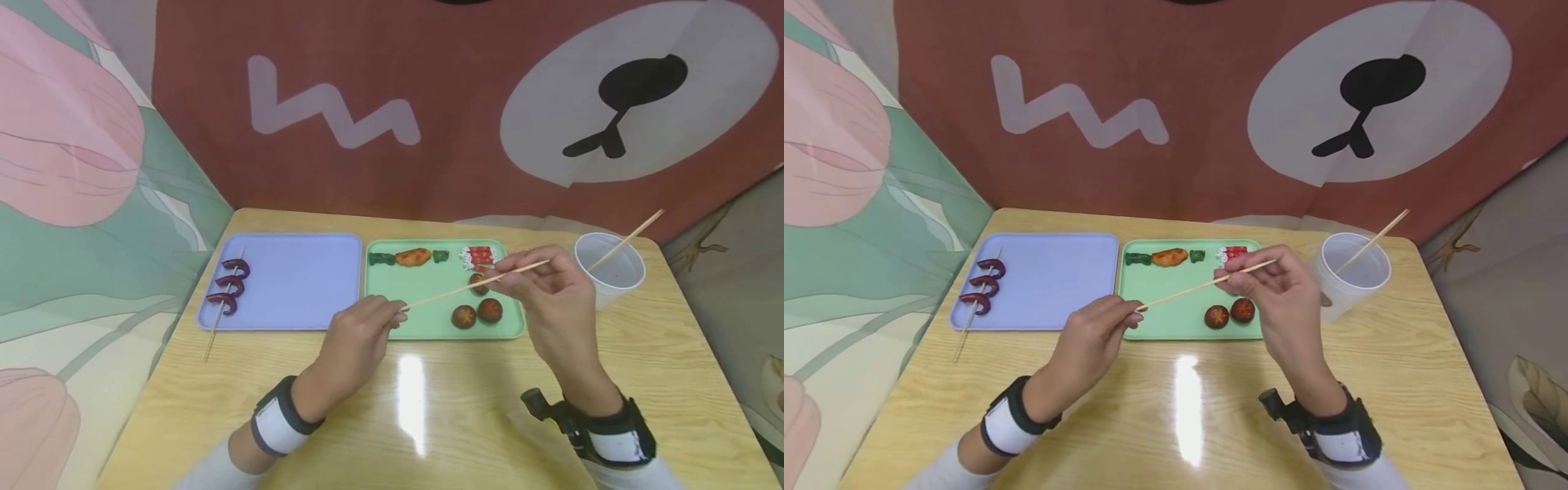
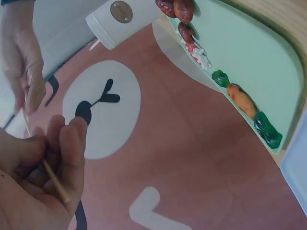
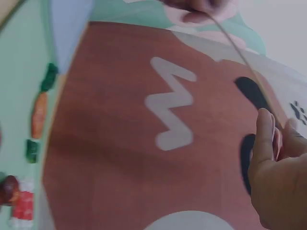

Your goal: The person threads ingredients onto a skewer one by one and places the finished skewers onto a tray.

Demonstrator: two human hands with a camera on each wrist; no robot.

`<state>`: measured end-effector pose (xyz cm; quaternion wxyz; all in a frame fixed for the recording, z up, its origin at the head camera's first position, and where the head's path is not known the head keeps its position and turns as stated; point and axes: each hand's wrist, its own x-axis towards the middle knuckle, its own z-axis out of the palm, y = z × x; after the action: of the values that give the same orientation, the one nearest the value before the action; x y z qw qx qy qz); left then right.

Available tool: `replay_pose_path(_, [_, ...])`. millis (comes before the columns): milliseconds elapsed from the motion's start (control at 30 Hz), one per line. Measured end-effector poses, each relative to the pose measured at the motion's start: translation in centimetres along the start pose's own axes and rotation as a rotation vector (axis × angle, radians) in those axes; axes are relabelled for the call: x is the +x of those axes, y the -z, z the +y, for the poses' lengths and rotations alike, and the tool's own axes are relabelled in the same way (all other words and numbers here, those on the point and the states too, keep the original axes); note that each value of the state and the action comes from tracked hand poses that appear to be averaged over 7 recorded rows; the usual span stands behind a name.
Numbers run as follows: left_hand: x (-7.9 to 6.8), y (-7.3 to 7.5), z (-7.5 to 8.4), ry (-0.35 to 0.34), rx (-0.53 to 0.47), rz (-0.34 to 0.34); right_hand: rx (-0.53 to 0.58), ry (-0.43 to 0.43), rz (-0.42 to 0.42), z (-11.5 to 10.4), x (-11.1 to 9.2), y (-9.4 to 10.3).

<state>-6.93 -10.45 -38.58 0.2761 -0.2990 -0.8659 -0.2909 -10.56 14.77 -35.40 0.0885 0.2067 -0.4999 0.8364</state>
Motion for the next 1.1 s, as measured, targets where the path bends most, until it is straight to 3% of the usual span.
replay_pose_path(67, [-0.2,0.3,-0.4,0.020,0.010,0.042,-0.181,-0.038,-0.027,1.2,-0.1,0.7])
replay_pose_path(133, [-0.5,0.6,-0.9,0.051,0.025,0.082,-0.544,-0.067,-0.092,3.1,-0.2,1.9])
replay_pose_path(200, [-0.8,1.0,-1.3,0.089,0.055,0.110,-0.953,-0.077,-0.213,5.3,-0.3,3.3])
replay_pose_path(267, [-1.1,1.2,-1.6,0.120,0.099,0.120,-1.297,-0.032,-0.355,7.7,-0.6,4.6])
replay_pose_path(300, [-1.3,1.3,-1.7,0.135,0.120,0.119,-1.404,-0.015,-0.415,8.7,-0.8,5.1])
replay_pose_path(367, [-1.6,1.5,-1.9,0.154,0.156,0.114,-1.495,0.002,-0.502,10.4,-1.2,5.9])
replay_pose_path(667, [-2.5,1.6,-2.4,0.173,0.214,0.104,-1.634,0.048,-0.646,13.4,-1.7,5.6])
replay_pose_path(833, [-2.7,1.5,-2.5,0.167,0.216,0.104,-1.649,0.086,-0.657,13.8,-1.7,5.3])
replay_pose_path(900, [-2.7,1.4,-2.5,0.169,0.219,0.098,-1.572,0.083,-0.626,13.6,-1.5,5.4])
replay_pose_path(967, [-2.8,1.4,-2.5,0.174,0.227,0.094,-1.422,0.023,-0.536,13.0,-1.3,5.5])
replay_pose_path(1100, [-3.1,1.3,-2.8,0.193,0.240,0.094,-0.917,-0.150,-0.270,10.6,-0.4,5.3])
